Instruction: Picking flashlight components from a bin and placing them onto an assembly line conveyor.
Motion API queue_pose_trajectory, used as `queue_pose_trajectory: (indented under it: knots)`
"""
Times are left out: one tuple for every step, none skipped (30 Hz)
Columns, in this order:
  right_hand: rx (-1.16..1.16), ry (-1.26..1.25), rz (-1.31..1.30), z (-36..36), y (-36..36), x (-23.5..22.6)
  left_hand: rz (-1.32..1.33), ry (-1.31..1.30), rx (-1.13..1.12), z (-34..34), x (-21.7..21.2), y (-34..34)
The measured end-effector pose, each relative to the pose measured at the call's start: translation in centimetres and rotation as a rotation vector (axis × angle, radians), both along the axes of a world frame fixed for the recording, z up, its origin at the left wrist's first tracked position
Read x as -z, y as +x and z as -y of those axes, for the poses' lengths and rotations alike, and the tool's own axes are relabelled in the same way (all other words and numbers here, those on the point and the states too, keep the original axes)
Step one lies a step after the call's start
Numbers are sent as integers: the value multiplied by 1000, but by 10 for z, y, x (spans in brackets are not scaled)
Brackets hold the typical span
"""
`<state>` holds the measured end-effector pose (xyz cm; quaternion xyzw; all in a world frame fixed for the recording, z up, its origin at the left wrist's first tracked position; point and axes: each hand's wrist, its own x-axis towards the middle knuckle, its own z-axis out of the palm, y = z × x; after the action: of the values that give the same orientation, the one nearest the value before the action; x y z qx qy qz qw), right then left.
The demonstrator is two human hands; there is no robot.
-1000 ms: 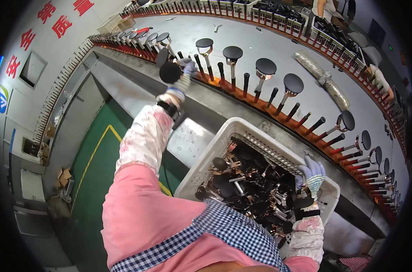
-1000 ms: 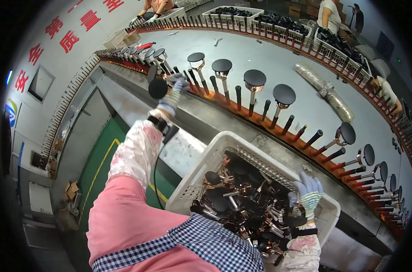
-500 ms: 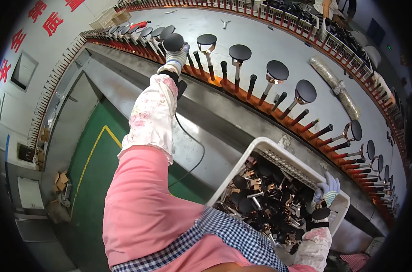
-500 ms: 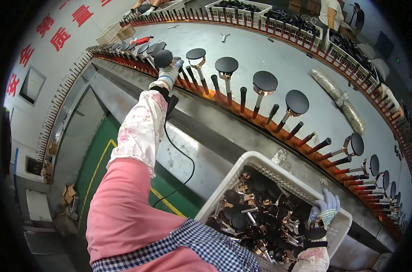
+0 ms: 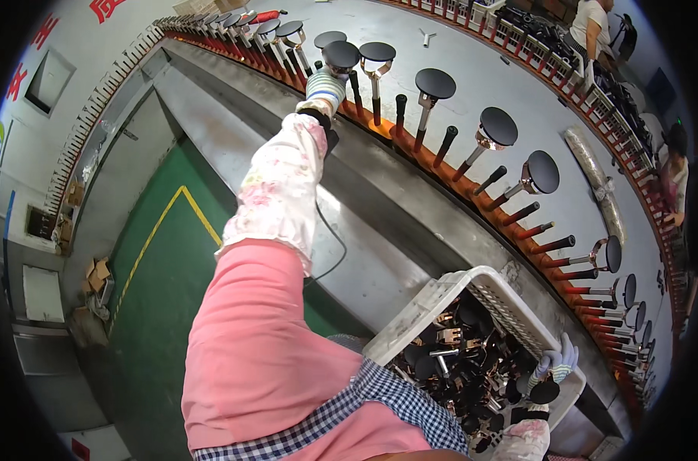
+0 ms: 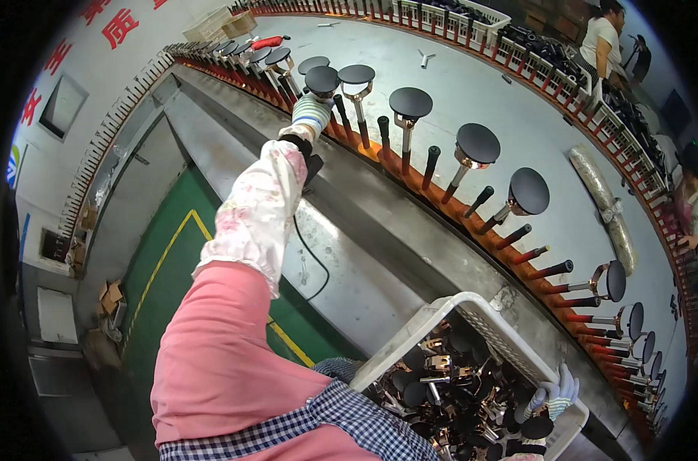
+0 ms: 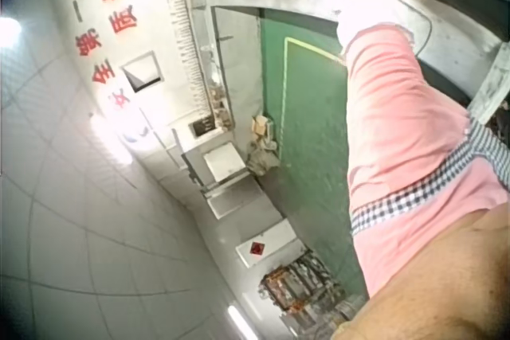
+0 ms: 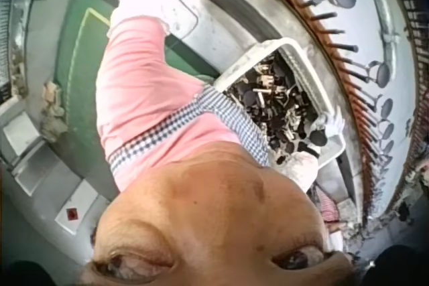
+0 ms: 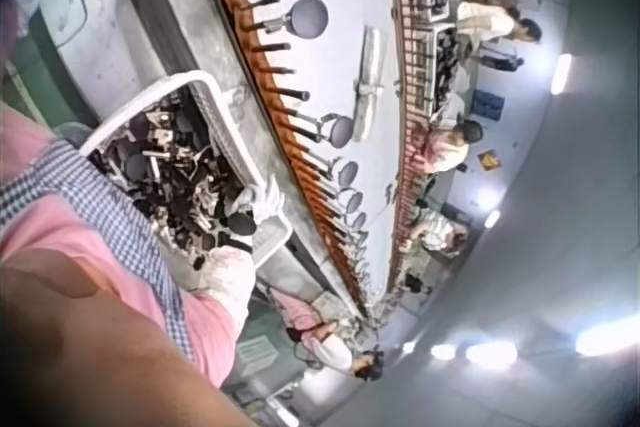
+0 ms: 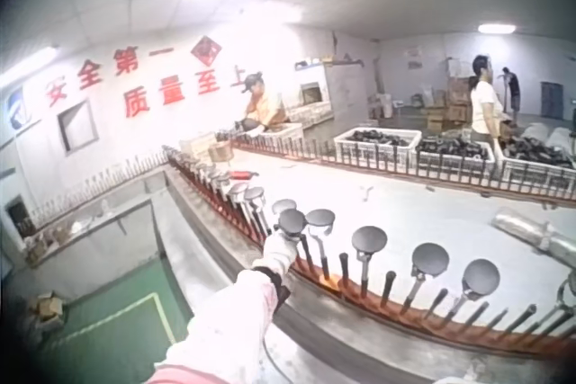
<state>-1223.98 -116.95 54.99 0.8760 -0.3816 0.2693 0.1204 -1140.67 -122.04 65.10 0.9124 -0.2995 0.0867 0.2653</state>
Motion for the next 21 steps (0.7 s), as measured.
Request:
queue_pose_trajectory:
  knots:
    - [4, -6, -13, -2, -1, -7, -25, -46, -3, -3, 4, 4]
    - [14, -13, -21, -4, 0, -11, -45, -93, 1, -4, 4, 5]
    - [14, -8, 16, -5, 2, -15, -26, -117, -38, -5, 6, 4]
    - [27, -10, 13, -7, -1, -17, -34, -151, -46, -1, 7, 3]
    - [23, 8, 5, -6, -5, -16, 5, -206, -76, -6, 14, -2]
    - [25, 27, -8, -10, -10, -7, 37, -261, -102, -13, 32, -11]
    - [6, 24, 38, -5, 6, -15, -7, -448, -99, -33, 54, 5]
    - [-35, 15, 41, 5, 16, -10, -49, -632, -96, -60, 73, 27]
    - [-16, 33, 44, 0, 28, -14, -553, -820, 174, -70, 81, 23]
    - [21, 49, 39, -10, 33, -21, -1092, -962, 449, -71, 85, -4]
    - [42, 32, 27, -14, 30, -24, -1065, -799, 357, -62, 72, -61]
    - [53, 14, 28, -17, 29, -18, -1009, -638, 272, -61, 52, -124]
    - [49, 12, 43, -17, 30, -19, -992, -561, 480, -80, 35, -164]
    - [50, 48, 60, -18, 37, -31, -858, -469, 537, -95, 21, -200]
    - [44, 31, 62, -17, 37, -32, -891, -491, 625, -98, 20, -221]
    - [42, 10, 66, -14, 37, -28, -923, -513, 721, -94, 13, -241]
    - [37, -3, 69, -14, 35, -26, -953, -473, 721, -88, 5, -263]
    - [52, -5, 64, -15, 34, -29, -985, -432, 725, -81, -11, -286]
    - [45, -10, 76, -15, 36, -30, -1091, -484, 863, -72, -15, -300]
    - [39, -14, 88, -15, 38, -32, -1163, -560, 962, -58, -11, -311]
    - [58, -26, 85, -16, 36, -32, -1095, -608, 960, -45, -15, -324]
